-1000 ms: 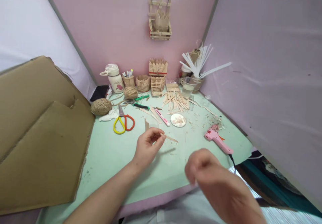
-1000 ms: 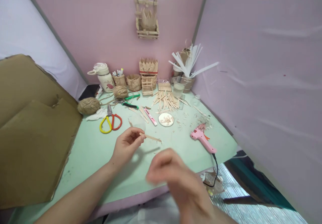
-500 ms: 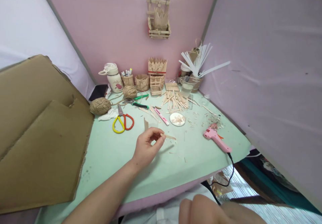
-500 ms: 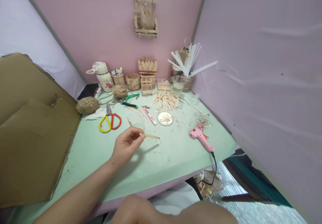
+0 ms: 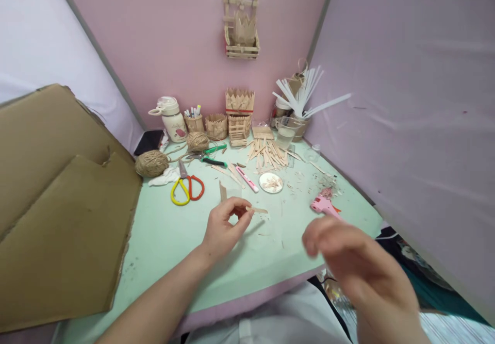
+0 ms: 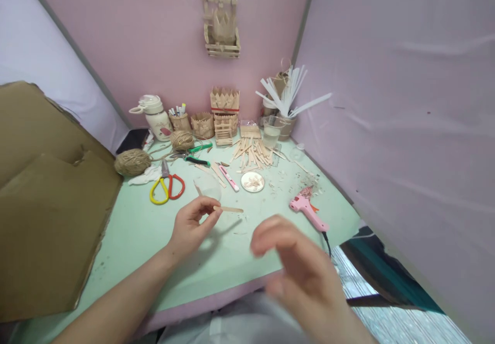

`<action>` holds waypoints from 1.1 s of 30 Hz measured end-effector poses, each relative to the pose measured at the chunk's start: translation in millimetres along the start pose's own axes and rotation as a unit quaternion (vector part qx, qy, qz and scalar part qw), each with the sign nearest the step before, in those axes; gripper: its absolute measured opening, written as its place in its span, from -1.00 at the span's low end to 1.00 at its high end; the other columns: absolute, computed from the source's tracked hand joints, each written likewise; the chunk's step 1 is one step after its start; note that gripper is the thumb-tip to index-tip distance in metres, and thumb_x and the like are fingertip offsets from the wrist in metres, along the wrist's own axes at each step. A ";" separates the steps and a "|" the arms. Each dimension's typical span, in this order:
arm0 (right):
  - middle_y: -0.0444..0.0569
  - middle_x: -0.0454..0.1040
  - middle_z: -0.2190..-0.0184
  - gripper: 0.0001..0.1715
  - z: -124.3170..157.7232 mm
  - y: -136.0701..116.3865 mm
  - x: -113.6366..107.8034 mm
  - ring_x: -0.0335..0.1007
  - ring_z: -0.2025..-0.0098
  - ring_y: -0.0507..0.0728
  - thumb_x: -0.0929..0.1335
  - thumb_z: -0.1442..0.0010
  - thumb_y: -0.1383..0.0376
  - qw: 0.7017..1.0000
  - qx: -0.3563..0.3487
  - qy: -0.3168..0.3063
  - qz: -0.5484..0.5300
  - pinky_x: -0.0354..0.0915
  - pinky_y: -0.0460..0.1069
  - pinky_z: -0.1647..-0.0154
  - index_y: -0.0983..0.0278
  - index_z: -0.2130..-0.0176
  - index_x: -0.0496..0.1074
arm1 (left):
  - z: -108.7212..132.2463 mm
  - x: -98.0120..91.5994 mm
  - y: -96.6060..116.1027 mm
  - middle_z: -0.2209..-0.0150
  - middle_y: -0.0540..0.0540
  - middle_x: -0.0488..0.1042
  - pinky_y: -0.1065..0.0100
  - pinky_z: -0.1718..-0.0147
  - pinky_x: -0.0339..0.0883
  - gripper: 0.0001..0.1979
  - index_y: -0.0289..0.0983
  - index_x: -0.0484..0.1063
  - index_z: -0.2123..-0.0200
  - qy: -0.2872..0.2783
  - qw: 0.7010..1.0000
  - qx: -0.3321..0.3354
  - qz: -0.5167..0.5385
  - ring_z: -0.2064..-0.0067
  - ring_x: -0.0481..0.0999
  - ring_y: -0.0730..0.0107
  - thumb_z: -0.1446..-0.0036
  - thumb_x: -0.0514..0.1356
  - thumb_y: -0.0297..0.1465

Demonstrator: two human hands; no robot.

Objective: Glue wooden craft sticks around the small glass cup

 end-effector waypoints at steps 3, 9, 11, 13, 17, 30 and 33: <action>0.03 0.45 0.13 -0.69 -6.5 55.8 -53.6 0.37 0.12 0.21 0.33 -0.23 0.05 0.956 0.075 0.115 0.261 0.29 0.09 0.09 0.16 0.10 0.39 | 0.9 -1.1 5.6 0.40 -0.04 0.51 0.45 0.35 0.38 -0.93 -0.28 0.47 0.29 0.000 1.000 0.022 -0.022 0.40 0.45 0.50 -0.15 0.21 -0.42; 0.30 0.44 0.10 -0.33 22.2 168.7 -125.6 0.34 0.00 0.44 0.27 -0.15 -0.11 0.840 0.186 0.113 0.497 0.24 0.27 0.00 0.38 0.03 0.41 | -2.5 -10.2 27.6 0.41 -0.01 0.50 0.49 0.37 0.36 -0.96 -0.27 0.46 0.30 0.009 0.996 0.056 -0.062 0.42 0.43 0.54 -0.16 0.20 -0.45; 0.30 0.44 0.11 -0.36 26.6 186.6 -127.2 0.34 0.02 0.44 0.28 -0.14 -0.06 0.830 0.197 0.087 0.515 0.24 0.26 0.01 0.39 0.04 0.42 | -0.1 -14.6 32.9 0.40 -0.01 0.49 0.49 0.37 0.36 -0.96 -0.26 0.46 0.29 0.013 0.995 0.058 -0.074 0.42 0.42 0.54 -0.16 0.20 -0.45; 0.29 0.46 0.17 -0.41 25.5 194.6 -120.8 0.37 0.08 0.42 0.30 -0.13 -0.02 0.824 0.202 0.062 0.526 0.25 0.23 0.04 0.39 0.08 0.44 | 6.8 -20.2 32.0 0.40 -0.01 0.49 0.48 0.37 0.37 -0.95 -0.26 0.46 0.29 0.024 0.995 0.048 -0.085 0.42 0.42 0.53 -0.16 0.20 -0.44; 0.25 0.46 0.32 -0.50 17.5 200.6 -108.8 0.38 0.21 0.38 0.30 -0.14 0.01 0.809 0.218 0.033 0.545 0.27 0.20 0.13 0.39 0.19 0.47 | 30.9 -31.6 13.9 0.43 0.00 0.48 0.47 0.36 0.38 -0.95 -0.25 0.46 0.29 0.073 0.991 0.009 -0.113 0.41 0.44 0.50 -0.16 0.21 -0.41; 0.12 0.54 0.03 -0.32 47.7 167.3 -94.6 0.48 0.08 0.30 0.28 -0.13 -0.15 0.920 0.342 0.127 0.140 0.42 0.07 0.20 0.23 -0.03 0.46 | 58.1 -37.6 -5.4 0.46 0.03 0.50 0.51 0.37 0.37 -0.97 -0.26 0.47 0.34 0.119 0.979 -0.014 -0.163 0.44 0.44 0.54 -0.14 0.21 -0.45; 0.13 0.55 0.04 -0.30 51.4 161.1 -57.9 0.49 0.09 0.29 0.29 -0.09 -0.21 0.930 0.351 0.099 0.045 0.44 0.04 0.22 0.26 0.08 0.54 | 60.2 -39.5 -5.7 0.45 0.03 0.51 0.51 0.37 0.36 -0.96 -0.26 0.47 0.33 0.124 0.978 -0.012 -0.169 0.43 0.45 0.54 -0.14 0.21 -0.46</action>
Point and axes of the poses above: each hand's wrist, its own z-axis away from the middle knuckle, its own x-axis out of the palm, y = z × x, the point moved 10 cm from there along -z, towards the middle knuckle
